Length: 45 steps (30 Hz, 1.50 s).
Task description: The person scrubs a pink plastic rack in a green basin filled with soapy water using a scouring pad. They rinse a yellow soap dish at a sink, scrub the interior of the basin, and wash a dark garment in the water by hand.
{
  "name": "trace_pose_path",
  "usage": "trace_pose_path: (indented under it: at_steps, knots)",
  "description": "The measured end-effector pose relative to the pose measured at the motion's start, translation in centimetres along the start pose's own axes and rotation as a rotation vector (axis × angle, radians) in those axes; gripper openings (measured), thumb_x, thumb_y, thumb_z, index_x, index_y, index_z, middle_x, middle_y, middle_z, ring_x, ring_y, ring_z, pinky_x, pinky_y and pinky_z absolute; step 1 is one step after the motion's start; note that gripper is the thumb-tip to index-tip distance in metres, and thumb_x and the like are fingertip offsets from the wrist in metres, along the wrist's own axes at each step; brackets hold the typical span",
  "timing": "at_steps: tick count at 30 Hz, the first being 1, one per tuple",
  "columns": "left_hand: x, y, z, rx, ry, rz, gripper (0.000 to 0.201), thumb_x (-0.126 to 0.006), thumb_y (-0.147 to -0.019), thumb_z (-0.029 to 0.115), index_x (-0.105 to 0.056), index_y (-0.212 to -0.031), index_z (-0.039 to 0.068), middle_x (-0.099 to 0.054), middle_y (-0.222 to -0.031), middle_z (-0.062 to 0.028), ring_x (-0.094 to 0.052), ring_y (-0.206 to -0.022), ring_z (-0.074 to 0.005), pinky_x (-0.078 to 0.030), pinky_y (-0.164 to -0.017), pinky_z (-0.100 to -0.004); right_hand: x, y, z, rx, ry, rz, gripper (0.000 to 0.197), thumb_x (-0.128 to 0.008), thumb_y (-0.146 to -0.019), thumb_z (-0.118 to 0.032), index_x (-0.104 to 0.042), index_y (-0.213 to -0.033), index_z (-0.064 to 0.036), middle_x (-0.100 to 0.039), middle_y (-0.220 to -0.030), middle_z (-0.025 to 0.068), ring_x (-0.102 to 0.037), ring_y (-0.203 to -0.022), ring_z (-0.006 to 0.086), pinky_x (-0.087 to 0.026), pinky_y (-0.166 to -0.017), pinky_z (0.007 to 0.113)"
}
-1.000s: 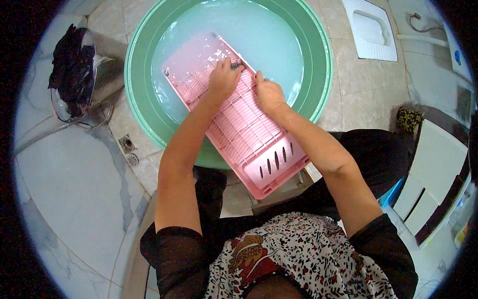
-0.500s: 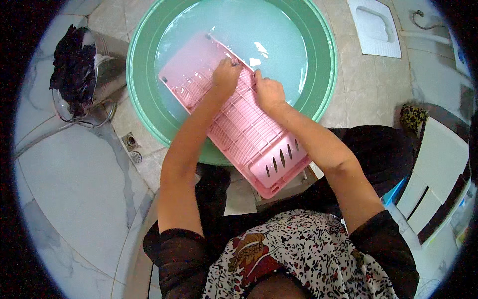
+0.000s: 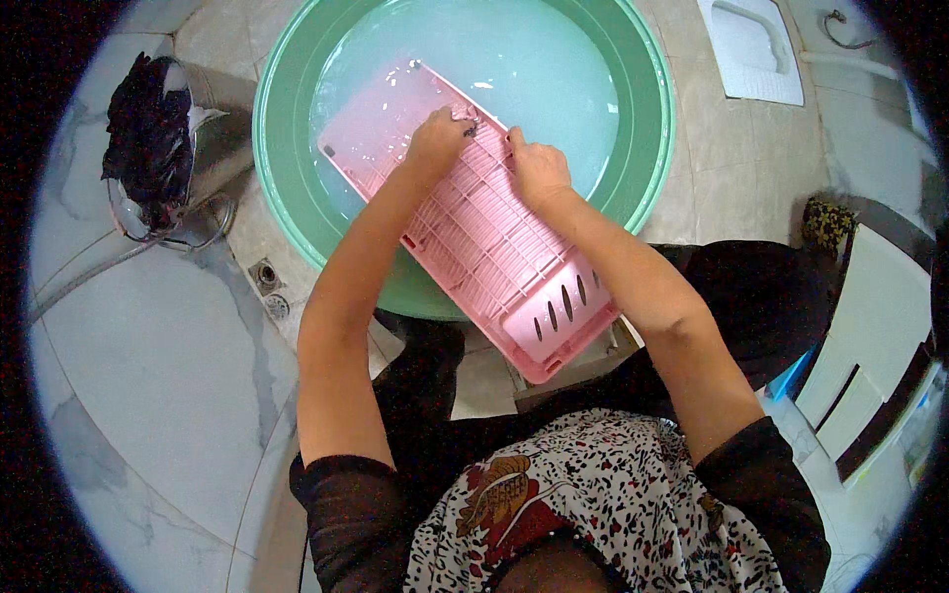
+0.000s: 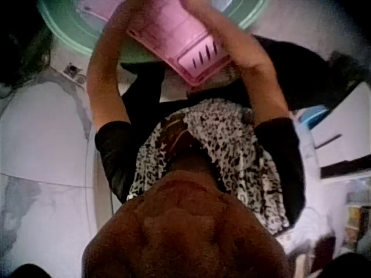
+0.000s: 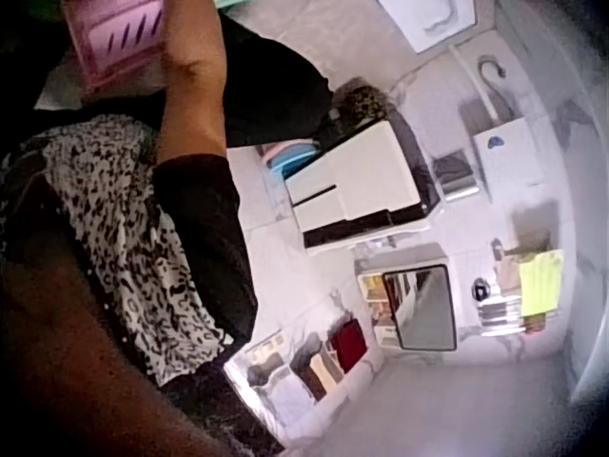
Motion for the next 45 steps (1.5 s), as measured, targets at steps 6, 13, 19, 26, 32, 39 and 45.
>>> trace_pose_path:
  at_steps: [6, 13, 19, 26, 32, 39, 45]
  knots:
    - [0.5, -0.6, 1.6, -0.089, 0.207, 0.297, 0.019, -0.050, -0.080, 0.018, -0.060, -0.093, 0.008, -0.056, -0.097, -0.0127, -0.053, -0.091, -0.0302, -0.043, -0.078, -0.0389, -0.1, -0.1, 0.8, 0.008, 0.024, -0.006, 0.032, -0.044, -0.078, -0.004, -0.040, -0.109, 0.0016, -0.061, -0.073, 0.0196, -0.063, -0.071, 0.0325, -0.049, -0.062, 0.042]
    - [-3.4, -1.5, 0.3, -0.250, -0.044, 0.507, 0.017, -0.056, -0.077, 0.015, -0.061, -0.092, 0.009, -0.056, -0.087, -0.0078, -0.053, -0.087, -0.0260, -0.045, -0.075, -0.0374, 0.0, 0.1, -0.4, 0.056, 0.013, 0.016, 0.033, -0.044, -0.078, -0.006, -0.039, -0.110, 0.0022, -0.061, -0.072, 0.0197, -0.063, -0.070, 0.0323, -0.049, -0.060, 0.041]
    - [-1.5, -1.2, 1.7, -0.014, 0.015, 0.236, 0.016, -0.059, -0.075, 0.018, -0.065, -0.088, 0.012, -0.054, -0.083, -0.0087, -0.055, -0.084, -0.0249, -0.048, -0.070, -0.0359, -0.3, -0.1, 0.7, -0.068, 0.008, -0.020, 0.034, -0.054, -0.074, -0.007, -0.039, -0.105, -0.0050, -0.060, -0.070, 0.0174, -0.060, -0.069, 0.0338, -0.047, -0.062, 0.044]
    - [-0.3, -0.3, 0.2, -0.029, -0.144, -0.046, 0.021, -0.055, -0.081, 0.027, -0.063, -0.096, 0.015, -0.055, -0.088, -0.0107, -0.055, -0.085, -0.0271, -0.048, -0.068, -0.0386, 0.5, 0.0, -0.2, -0.012, 0.029, 0.021, 0.023, -0.044, -0.079, -0.007, -0.043, -0.102, -0.0017, -0.061, -0.073, 0.0192, -0.062, -0.070, 0.0329, -0.049, -0.059, 0.042]
    - [-1.2, 3.5, 1.0, 0.211, 0.082, 0.118, 0.022, -0.055, -0.080, 0.024, -0.061, -0.097, 0.012, -0.054, -0.086, -0.0114, -0.055, -0.083, -0.0277, -0.047, -0.069, -0.0381, -0.2, -0.2, 0.2, -0.034, 0.016, -0.010, 0.023, -0.044, -0.080, -0.008, -0.042, -0.102, -0.0022, -0.062, -0.073, 0.0182, -0.062, -0.071, 0.0332, -0.049, -0.061, 0.043]
    - [-2.5, -0.6, 3.9, 0.081, 0.375, 0.299, 0.015, -0.052, -0.078, 0.015, -0.060, -0.089, 0.008, -0.054, -0.083, -0.0121, -0.053, -0.081, -0.0285, -0.044, -0.069, -0.0392, -0.5, -0.4, 1.7, -0.060, -0.031, -0.001, 0.031, -0.053, -0.074, -0.008, -0.041, -0.102, -0.0026, -0.060, -0.072, 0.0196, -0.059, -0.071, 0.0359, -0.046, -0.063, 0.045]
    - [-1.5, -2.7, -6.7, 0.197, -0.072, 0.335, 0.013, -0.055, -0.074, 0.015, -0.063, -0.084, 0.010, -0.054, -0.079, -0.0112, -0.054, -0.081, -0.0285, -0.044, -0.070, -0.0383, 0.6, -0.1, 0.5, -0.010, -0.004, -0.040, 0.027, -0.045, -0.079, -0.006, -0.041, -0.106, -0.0003, -0.061, -0.074, 0.0201, -0.062, -0.071, 0.0350, -0.049, -0.062, 0.043]
Point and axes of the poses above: each hand's wrist, its own y-axis away from the middle knuckle, its own x-axis out of the back of the hand, z = x × y, the point moved 2 cm from there along -y, towards the middle knuckle
